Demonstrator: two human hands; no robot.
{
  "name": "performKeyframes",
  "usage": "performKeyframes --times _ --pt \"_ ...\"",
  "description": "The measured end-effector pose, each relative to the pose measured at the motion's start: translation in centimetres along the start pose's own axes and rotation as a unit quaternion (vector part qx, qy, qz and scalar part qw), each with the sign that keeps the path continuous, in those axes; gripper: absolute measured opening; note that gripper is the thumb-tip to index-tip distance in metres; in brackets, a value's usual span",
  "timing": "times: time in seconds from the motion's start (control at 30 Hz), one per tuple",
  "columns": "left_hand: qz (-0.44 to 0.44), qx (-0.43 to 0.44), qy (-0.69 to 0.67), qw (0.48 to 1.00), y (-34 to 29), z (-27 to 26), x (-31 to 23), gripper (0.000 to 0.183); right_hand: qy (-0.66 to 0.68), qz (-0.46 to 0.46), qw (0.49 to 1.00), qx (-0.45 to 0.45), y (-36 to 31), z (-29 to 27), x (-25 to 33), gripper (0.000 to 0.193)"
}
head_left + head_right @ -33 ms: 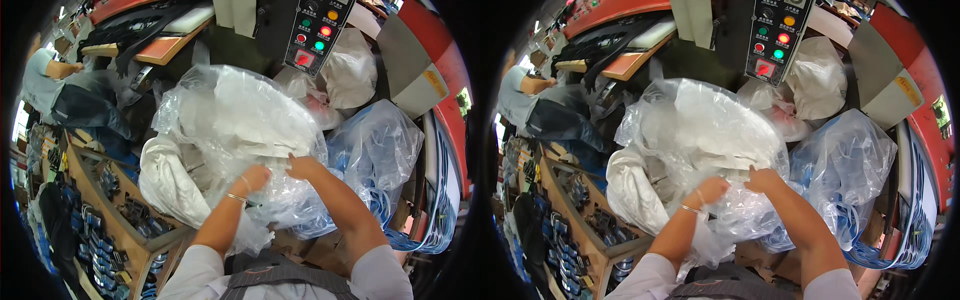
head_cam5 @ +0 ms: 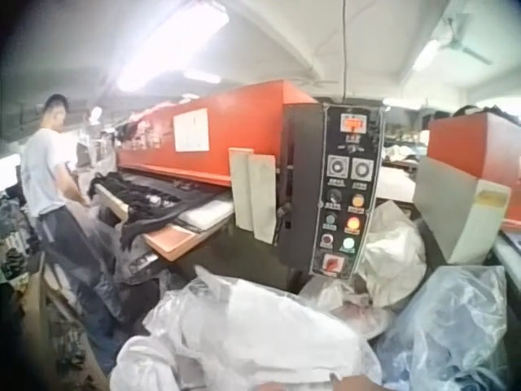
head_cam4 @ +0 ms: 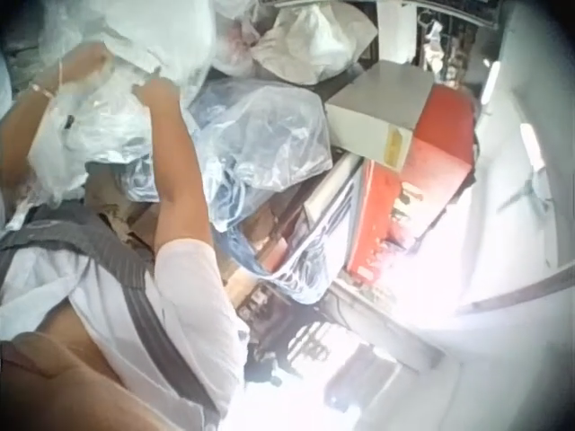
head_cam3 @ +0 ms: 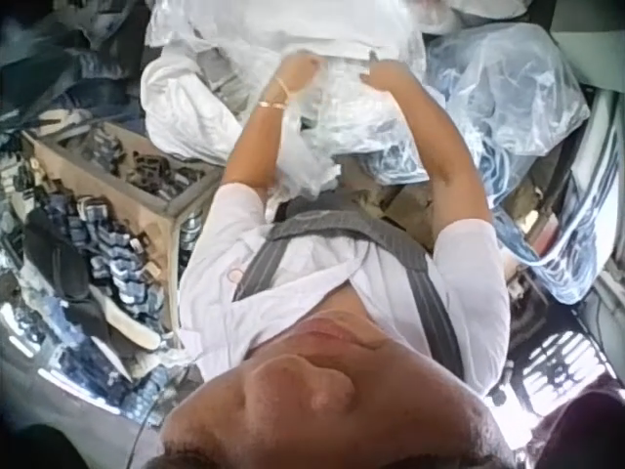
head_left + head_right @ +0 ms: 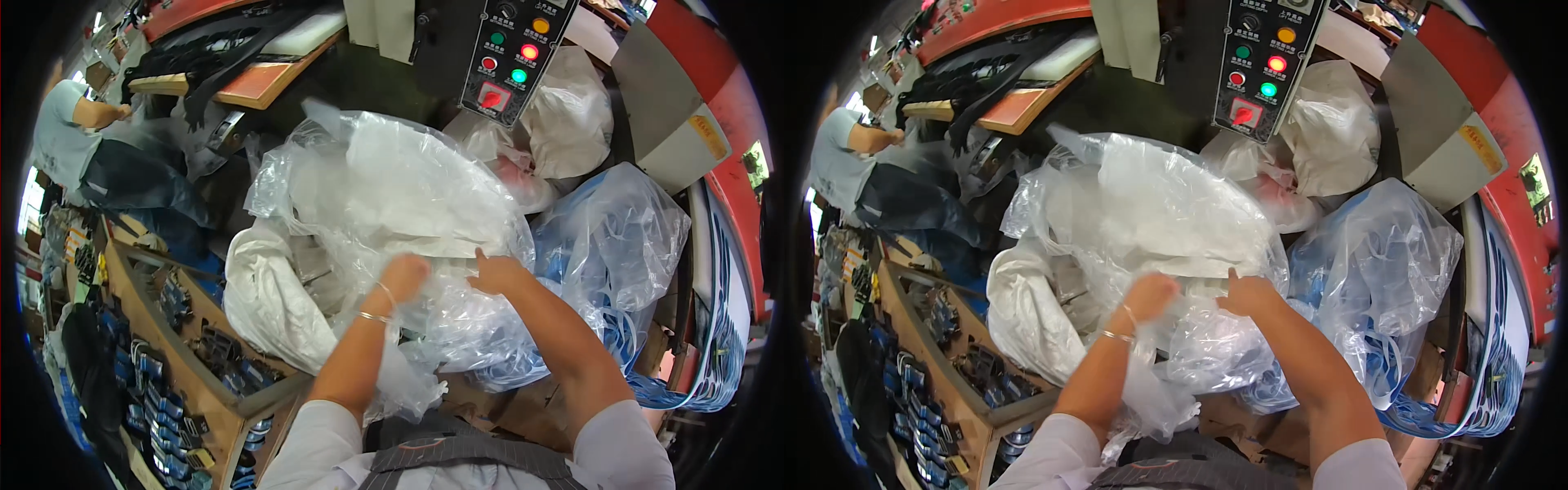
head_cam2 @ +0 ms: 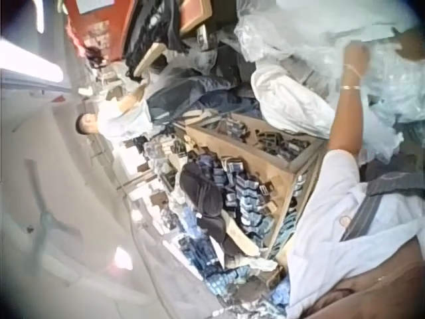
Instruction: The recorder sorts shoe insoles, puts them in a plastic bag, applies a sticker, and then uses an industrial press to cut shoe components from a material sheet.
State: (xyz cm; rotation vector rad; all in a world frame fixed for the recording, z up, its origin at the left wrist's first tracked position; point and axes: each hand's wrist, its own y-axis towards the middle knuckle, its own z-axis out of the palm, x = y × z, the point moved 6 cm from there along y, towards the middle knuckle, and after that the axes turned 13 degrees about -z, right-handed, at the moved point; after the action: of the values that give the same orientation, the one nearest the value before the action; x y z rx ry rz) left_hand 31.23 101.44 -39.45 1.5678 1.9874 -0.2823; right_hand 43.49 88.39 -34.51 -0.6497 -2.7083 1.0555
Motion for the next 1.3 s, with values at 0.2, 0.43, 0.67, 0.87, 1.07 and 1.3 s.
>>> performKeyframes --times 0.2,0.43,0.67,0.87,1.07,1.3 --pt "-0.415 -0.528 0.183 0.718 2.0 -10.8 20.7 0.051 0.095 -0.055 0.982 -0.156 -0.3 -3.3 1.1 0.084" --pt "-0.112 -0.269 -0.063 0.954 8.8 -17.5 4.9 0.015 0.632 -0.044 0.611 -0.475 -6.2 -7.9 -8.5 0.054" --pt "-0.275 -0.409 -0.236 0.837 -1.5 -32.5 5.1 0.018 0.178 -0.04 0.533 -0.826 -13.0 -9.4 -3.5 0.036" --pt "-0.177 -0.4 0.127 0.89 -3.0 -32.7 -2.6 0.035 0.282 -0.336 0.739 -0.511 1.3 -5.5 2.7 0.03" --pt "-0.021 -0.079 -0.054 0.995 2.5 -12.2 -4.5 0.111 0.248 -0.261 0.868 -0.341 4.9 -12.4 8.1 0.022" --pt "-0.325 0.219 0.021 0.92 1.3 3.6 4.3 0.091 0.174 -0.082 0.79 -0.582 11.8 -18.1 -3.2 0.061"
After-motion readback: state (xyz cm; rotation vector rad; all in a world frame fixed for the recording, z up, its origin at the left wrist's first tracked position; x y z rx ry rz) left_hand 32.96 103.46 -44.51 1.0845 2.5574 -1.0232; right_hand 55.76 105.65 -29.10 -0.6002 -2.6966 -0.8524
